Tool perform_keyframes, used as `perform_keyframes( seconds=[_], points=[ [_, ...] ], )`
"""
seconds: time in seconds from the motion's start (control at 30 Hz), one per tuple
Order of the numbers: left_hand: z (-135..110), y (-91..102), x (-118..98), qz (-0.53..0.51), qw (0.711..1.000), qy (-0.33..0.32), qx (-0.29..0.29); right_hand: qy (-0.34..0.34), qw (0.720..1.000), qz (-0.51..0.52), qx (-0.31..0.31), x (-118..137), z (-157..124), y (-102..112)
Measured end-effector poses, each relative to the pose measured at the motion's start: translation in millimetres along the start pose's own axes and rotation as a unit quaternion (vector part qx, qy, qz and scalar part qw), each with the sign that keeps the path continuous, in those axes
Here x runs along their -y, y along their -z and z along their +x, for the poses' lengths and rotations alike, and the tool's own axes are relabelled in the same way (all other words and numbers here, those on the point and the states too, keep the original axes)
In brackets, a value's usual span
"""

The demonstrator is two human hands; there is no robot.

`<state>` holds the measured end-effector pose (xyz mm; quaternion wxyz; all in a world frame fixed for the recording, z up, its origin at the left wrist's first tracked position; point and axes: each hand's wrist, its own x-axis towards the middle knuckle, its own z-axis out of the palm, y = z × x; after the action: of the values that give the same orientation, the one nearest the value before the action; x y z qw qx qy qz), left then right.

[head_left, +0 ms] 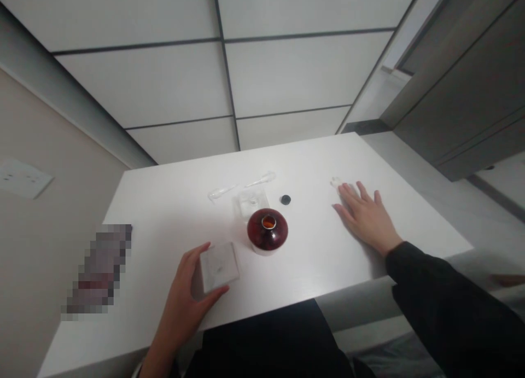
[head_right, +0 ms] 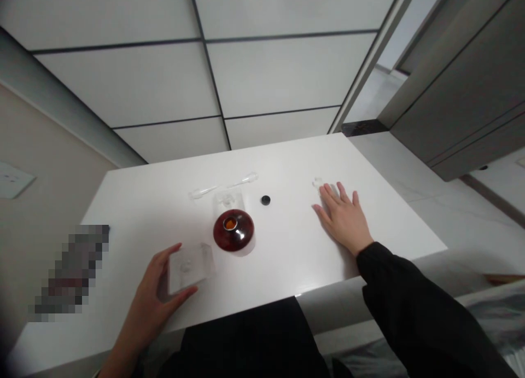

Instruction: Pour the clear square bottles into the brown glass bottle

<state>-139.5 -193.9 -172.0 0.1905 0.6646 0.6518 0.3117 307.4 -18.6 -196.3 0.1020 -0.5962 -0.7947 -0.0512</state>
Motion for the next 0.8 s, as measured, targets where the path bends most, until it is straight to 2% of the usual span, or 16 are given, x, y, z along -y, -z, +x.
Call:
perform_keyframes(
  seconds=[0.1,0.2,0.53,0.67,0.8],
  points=[
    [-1.3,-0.4,-1.0,0.007,1.0,0.005,-0.001,0.034,0.999,-0.014,0.018,8.7,42.5,-6.7],
    [-2.2,-0.6,-2.7,0.014,1.0,0.01,-0.005,0.068,0.997,-0.016,0.027,19.0,72.4,-14.0],
    [-3.0,0.2,-5.8,0.001,1.0,0.019,0.001,0.115,0.991,0.026,0.058,40.1,141.6,-31.1],
    [-2.4,1.9,-6.4,-0.021,0.999,0.044,0.001,0.138,0.987,0.035,0.072,50.8,158.0,-28.2],
    [-1.7,2.0,-8.6,-0.045,0.996,0.075,0.01,0.162,0.983,0.048,0.072,60.6,148.3,-19.6]
  ],
)
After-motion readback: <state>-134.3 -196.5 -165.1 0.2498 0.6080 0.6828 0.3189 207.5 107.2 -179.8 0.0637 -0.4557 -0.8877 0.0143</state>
